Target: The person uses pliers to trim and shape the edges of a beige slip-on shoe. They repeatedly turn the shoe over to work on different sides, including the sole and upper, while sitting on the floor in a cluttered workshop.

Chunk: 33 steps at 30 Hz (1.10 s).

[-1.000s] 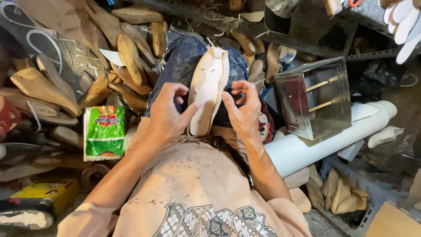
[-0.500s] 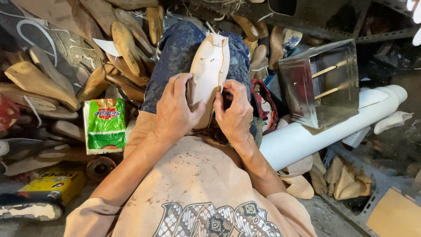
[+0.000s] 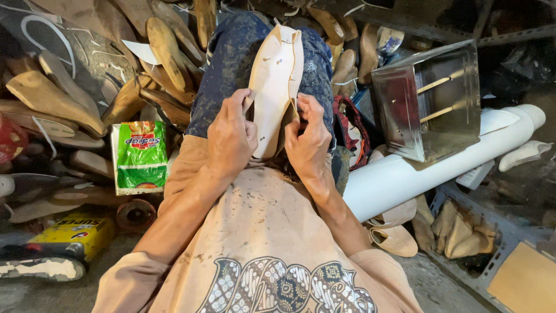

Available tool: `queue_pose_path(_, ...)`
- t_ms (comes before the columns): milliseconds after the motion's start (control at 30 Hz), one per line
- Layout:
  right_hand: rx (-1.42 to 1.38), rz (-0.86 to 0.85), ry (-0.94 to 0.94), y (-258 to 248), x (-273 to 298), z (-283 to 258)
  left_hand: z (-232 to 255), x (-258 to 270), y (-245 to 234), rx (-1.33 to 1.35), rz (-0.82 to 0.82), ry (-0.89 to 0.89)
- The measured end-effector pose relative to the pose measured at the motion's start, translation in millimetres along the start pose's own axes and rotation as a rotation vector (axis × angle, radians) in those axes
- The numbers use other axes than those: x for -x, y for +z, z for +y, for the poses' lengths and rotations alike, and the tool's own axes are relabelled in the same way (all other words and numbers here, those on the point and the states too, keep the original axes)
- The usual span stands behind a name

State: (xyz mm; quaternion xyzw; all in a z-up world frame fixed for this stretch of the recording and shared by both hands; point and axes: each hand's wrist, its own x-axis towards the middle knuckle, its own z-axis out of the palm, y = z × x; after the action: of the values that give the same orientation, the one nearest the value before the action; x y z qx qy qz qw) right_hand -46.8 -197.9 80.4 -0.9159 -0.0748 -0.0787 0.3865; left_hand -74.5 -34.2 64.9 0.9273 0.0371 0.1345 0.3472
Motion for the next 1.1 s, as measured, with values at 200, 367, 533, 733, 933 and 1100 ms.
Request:
queue_pose_path(200, -0.18, -0.03, 0.104, -10, -20, 3, -10, -23, -21, 0.39, 0.031, -0.179)
queue_pose_path(367, -0.164, -0.032, 0.007, -10, -33, 2, 4, -44, -11, 0.216, -0.025, -0.037)
queue_pose_path(533, 0.221, 0.044, -0.217, 0, -29, 19, 7, -48, -9, -0.123, 0.045, 0.135)
queue_pose_path(733, 0.006, 0.174, -0.052, 4, -32, 13, -10, -48, 10, 0.027, 0.177, 0.124)
queue_pose_path(933, -0.224, 0.07, 0.153, -6, -22, 22, -7, -43, -8, 0.271, 0.132, -0.042)
queue_pose_path(1100, -0.368, -0.084, 0.129, -16, -36, 6, -1, -52, -18, 0.302, 0.022, -0.008)
